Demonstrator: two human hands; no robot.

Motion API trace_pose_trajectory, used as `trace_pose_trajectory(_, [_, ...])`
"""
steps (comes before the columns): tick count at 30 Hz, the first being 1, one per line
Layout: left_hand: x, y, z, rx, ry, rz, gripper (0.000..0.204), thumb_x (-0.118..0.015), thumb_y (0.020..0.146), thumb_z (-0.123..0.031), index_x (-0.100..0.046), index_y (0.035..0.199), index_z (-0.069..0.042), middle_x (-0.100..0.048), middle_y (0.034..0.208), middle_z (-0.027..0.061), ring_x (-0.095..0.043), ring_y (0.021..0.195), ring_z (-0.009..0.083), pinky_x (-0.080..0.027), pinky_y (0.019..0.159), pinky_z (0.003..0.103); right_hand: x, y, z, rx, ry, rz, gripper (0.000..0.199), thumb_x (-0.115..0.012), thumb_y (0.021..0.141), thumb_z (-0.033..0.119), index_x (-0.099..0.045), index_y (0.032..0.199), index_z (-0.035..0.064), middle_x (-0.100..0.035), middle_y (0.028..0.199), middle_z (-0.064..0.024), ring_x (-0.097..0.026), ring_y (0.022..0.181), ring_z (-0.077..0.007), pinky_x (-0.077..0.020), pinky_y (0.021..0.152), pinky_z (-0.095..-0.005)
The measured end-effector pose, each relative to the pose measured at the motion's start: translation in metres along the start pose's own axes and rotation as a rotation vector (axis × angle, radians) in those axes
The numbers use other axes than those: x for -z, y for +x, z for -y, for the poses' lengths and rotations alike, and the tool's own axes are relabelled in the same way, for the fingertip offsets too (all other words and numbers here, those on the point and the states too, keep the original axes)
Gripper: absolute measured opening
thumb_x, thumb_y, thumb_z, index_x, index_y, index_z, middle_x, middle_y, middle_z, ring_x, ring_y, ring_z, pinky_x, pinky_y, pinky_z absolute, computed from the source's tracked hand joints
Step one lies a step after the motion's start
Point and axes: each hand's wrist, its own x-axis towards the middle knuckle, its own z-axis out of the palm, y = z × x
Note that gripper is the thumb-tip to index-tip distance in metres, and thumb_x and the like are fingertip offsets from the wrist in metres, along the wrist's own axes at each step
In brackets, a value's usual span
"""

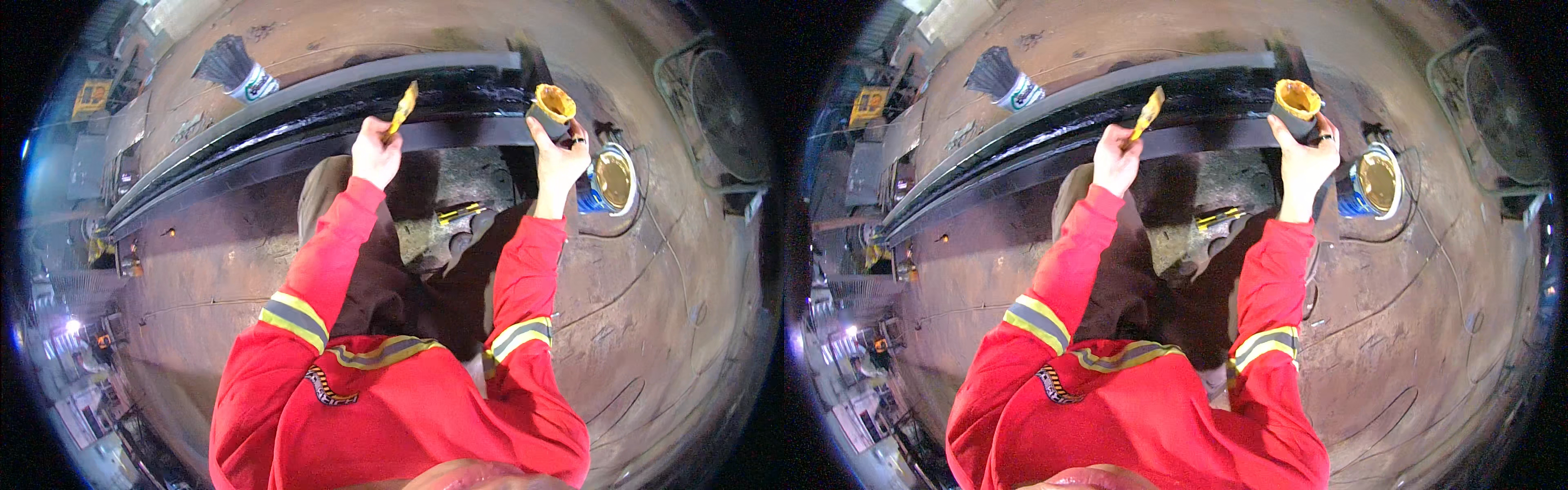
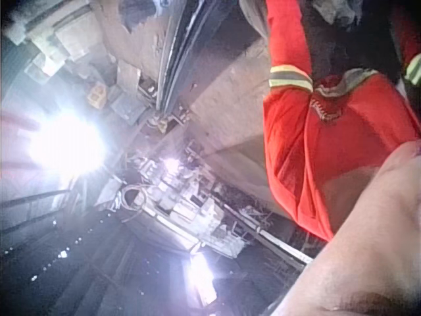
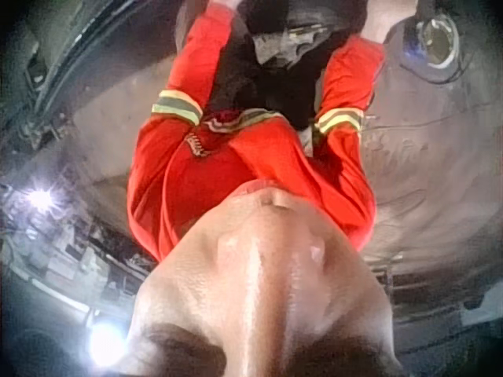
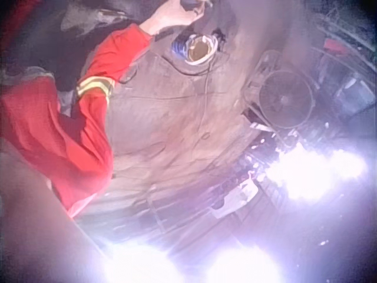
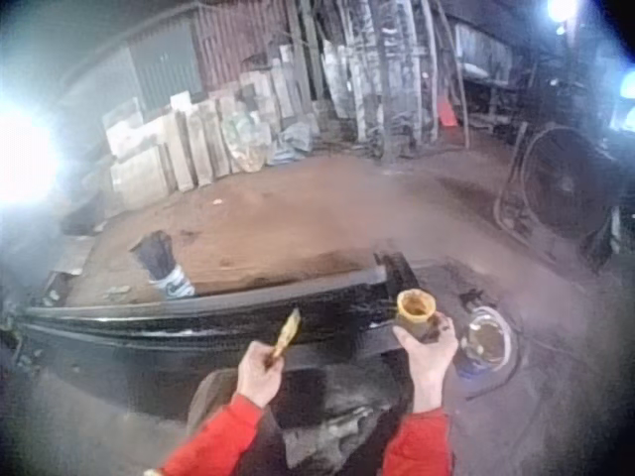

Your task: The person applies a yellow substance to a long, curved metal beam using a paintbrush. They repeatedly dip the brush into a small container held in the other hand and spread the substance along the beam's surface.

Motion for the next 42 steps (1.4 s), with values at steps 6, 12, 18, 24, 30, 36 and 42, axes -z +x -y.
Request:
trace_pose_trajectory(6, [-0.095,0.034,-0.068,-0.159,0.213,0.247,0.015,-0.067,0.089,-0.019,-0.061,0.094,-0.006,-0.068,0.084,0.0187,-0.069,0.08,0.0354,-0.054,0.071,0.041,0.013,0.0,0.005,-0.185,0.181,-0.071,0.066,-0.095,0.062,0.012,-0.061,0.113,-0.0105,-0.063,0.11,-0.0121,-0.062,0.098,-0.0176,-0.0514,0.089,-0.0306])
trace_pose_trajectory(12, [-0.093,0.04,-0.046,-0.055,0.114,-0.05,0.009,-0.07,0.086,-0.01,-0.065,0.089,-0.002,-0.068,0.082,0.0115,-0.067,0.078,0.022,-0.053,0.073,0.032,0.016,0.0,0.0,-0.036,0.07,-0.031,0.059,-0.095,0.058,0.02,-0.068,0.105,-0.003,-0.065,0.104,-0.0105,-0.063,0.097,-0.021,-0.0504,0.089,-0.0327])
trace_pose_trajectory(18, [0.056,0.052,-0.169,-0.422,-0.079,0.44,0.01,-0.073,0.089,-0.009,-0.066,0.092,-0.002,-0.069,0.082,0.0056,-0.062,0.072,0.0114,-0.051,0.069,0.028,0.021,-0.007,0.014,0.132,0.055,0.177,0.064,-0.094,0.055,0.027,-0.07,0.109,0.0017,-0.067,0.11,-0.0119,-0.066,0.101,-0.0267,-0.0514,0.092,-0.0373])
trace_pose_trajectory(24, [0.058,0.091,-0.286,-1.19,0.535,0.809,0.017,-0.068,0.089,-0.018,-0.066,0.1,-0.006,-0.067,0.083,0.0116,-0.066,0.079,0.03,-0.05,0.068,0.038,0.01,-0.005,0.028,0.179,0.133,0.238,0.063,-0.093,0.052,0.024,-0.072,0.108,0.0027,-0.066,0.109,-0.0127,-0.066,0.101,-0.0274,-0.0521,0.091,-0.0373])
trace_pose_trajectory(30, [0.018,0.077,-0.27,-1.271,0.803,0.789,0.015,-0.063,0.088,-0.023,-0.062,0.09,-0.008,-0.066,0.078,0.0138,-0.066,0.079,0.036,-0.051,0.066,0.047,0.005,-0.012,0.044,0.181,0.088,0.275,0.064,-0.093,0.052,0.023,-0.071,0.108,0.003,-0.066,0.108,-0.0133,-0.067,0.1,-0.0277,-0.0534,0.089,-0.0373])
trace_pose_trajectory(36, [0.006,0.092,-0.25,-0.917,0.596,0.98,0.018,-0.067,0.089,-0.023,-0.068,0.093,-0.006,-0.066,0.072,0.0124,-0.065,0.066,0.0246,-0.051,0.062,0.039,0.003,-0.011,0.033,0.214,-0.016,0.283,0.065,-0.094,0.053,0.025,-0.07,0.109,0.0028,-0.066,0.109,-0.0132,-0.067,0.099,-0.0284,-0.0539,0.089,-0.0378])
trace_pose_trajectory(42, [0.04,0.124,-0.175,-0.306,0.046,1.07,0.017,-0.066,0.094,-0.018,-0.069,0.101,-0.002,-0.058,0.071,-0.0024,-0.049,0.06,0.0054,-0.038,0.053,0.023,-0.001,-0.012,0.023,0.204,0.026,0.294,0.067,-0.094,0.052,0.028,-0.07,0.11,0.0035,-0.067,0.108,-0.0132,-0.067,0.1,-0.0291,-0.0534,0.089,-0.0384])
